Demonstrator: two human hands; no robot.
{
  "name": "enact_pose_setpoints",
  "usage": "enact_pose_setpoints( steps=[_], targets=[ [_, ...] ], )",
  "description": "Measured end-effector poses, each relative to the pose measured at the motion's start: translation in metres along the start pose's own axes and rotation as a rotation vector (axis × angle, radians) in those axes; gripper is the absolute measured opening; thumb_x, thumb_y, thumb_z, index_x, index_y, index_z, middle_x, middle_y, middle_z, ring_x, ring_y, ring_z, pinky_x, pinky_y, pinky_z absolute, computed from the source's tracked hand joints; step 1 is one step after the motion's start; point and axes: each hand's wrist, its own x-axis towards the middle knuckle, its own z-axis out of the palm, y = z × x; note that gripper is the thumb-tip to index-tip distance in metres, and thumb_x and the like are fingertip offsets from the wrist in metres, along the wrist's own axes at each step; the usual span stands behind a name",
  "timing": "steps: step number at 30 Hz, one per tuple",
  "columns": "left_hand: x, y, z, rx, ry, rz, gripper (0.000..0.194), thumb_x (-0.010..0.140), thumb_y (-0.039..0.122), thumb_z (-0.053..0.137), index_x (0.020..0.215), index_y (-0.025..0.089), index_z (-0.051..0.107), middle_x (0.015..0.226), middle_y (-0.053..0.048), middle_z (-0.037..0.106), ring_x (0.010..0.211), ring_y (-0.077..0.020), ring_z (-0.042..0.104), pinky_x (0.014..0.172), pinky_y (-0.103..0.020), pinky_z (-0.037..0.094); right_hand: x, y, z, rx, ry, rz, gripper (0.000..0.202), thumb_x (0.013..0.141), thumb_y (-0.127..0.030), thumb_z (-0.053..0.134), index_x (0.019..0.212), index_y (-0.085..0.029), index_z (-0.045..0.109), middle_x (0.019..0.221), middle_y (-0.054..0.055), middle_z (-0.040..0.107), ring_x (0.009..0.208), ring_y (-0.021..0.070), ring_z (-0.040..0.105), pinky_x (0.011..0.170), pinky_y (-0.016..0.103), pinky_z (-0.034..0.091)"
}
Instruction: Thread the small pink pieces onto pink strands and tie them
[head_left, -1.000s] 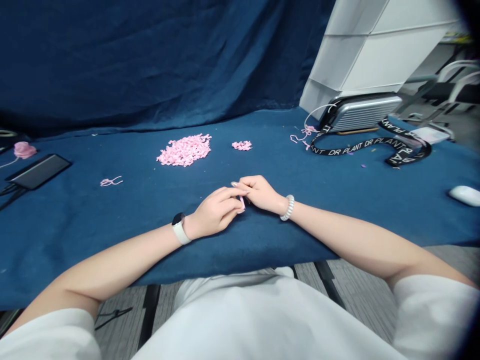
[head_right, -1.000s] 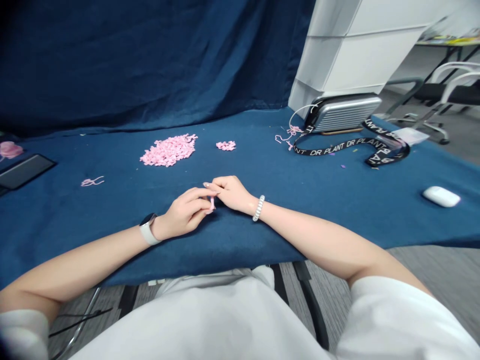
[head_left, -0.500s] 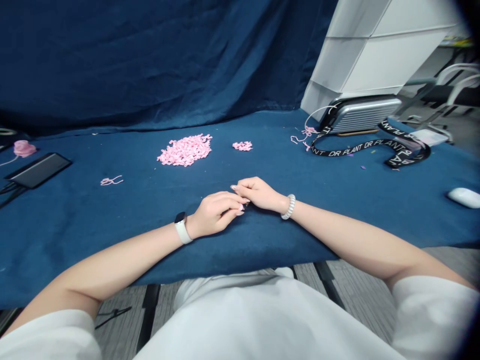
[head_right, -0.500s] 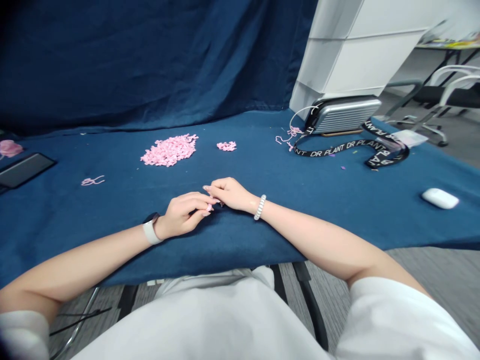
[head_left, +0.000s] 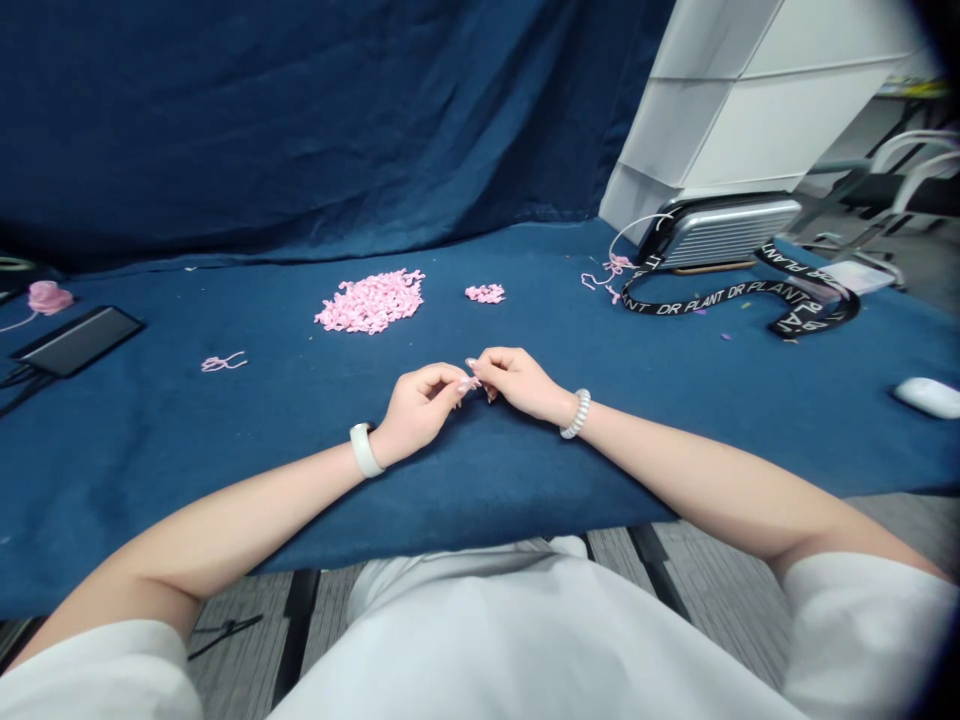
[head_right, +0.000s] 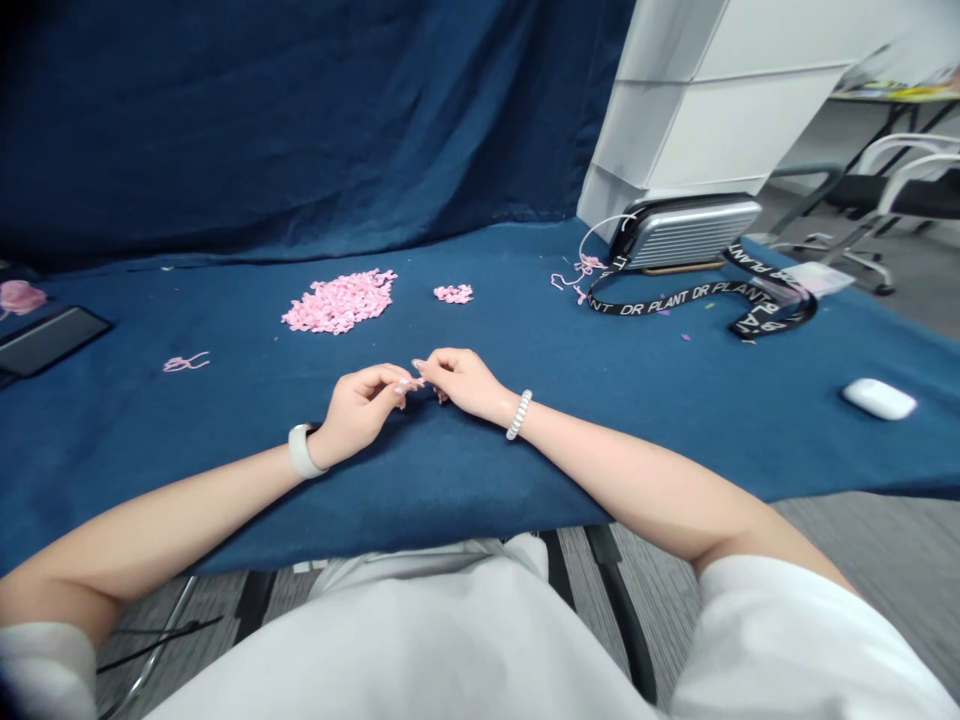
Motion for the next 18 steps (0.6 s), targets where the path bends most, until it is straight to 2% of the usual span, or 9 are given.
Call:
enact_pose_setpoints(
  steps=[4, 10, 12, 18],
  targets=[
    [0.0043, -0.0015, 0.0006, -0.091, 0.052, -0.177, 0.025, 0.08, 0.034, 0.061, 0.082, 0.009, 0.065, 0.066, -0.004, 0.06, 0.056, -0.0077, 0.05, 0.055, -0.019, 0.042, 0.0016, 0.0043, -0.0002, 0.018, 0.047, 0.0, 0.08, 0.065, -0.078, 0.028, 0.09, -0.005, 0.049, 0.069, 0.001, 0.049, 0.054, -0.0124, 0.038, 0.055, 0.0, 0.033],
    [0.0061, -0.0048, 0.0012, -0.138, 0.132, -0.253, 0.026, 0.076, 0.036, 0.065, 0.081, 0.009, 0.066, 0.065, -0.003, 0.058, 0.056, -0.0072, 0.048, 0.056, -0.02, 0.04, 0.0026, 0.006, -0.0002, 0.018, 0.081, 0.001, 0.082, 0.064, -0.079, 0.029, 0.093, -0.005, 0.05, 0.072, 0.001, 0.051, 0.055, -0.0119, 0.039, 0.055, 0.0, 0.034],
    [0.0064, -0.0075, 0.0018, -0.194, 0.123, -0.297, 0.027, 0.076, 0.036, 0.066, 0.081, 0.01, 0.066, 0.064, -0.003, 0.058, 0.056, -0.0069, 0.048, 0.055, -0.02, 0.039, 0.0025, 0.0044, 0.0, 0.011, 0.087, 0.002, 0.082, 0.064, -0.079, 0.029, 0.093, -0.005, 0.05, 0.072, 0.002, 0.051, 0.055, -0.012, 0.039, 0.055, 0.0, 0.033],
    [0.0101, -0.0083, 0.0048, -0.544, 0.065, -0.512, 0.029, 0.068, 0.035, 0.073, 0.077, 0.009, 0.065, 0.07, -0.003, 0.058, 0.055, -0.0056, 0.046, 0.052, -0.02, 0.041, 0.0013, 0.0027, 0.0002, 0.003, 0.127, -0.02, 0.079, 0.065, -0.076, 0.033, 0.091, -0.003, 0.05, 0.072, 0.002, 0.052, 0.055, -0.0139, 0.035, 0.056, -0.002, 0.029]
  ],
)
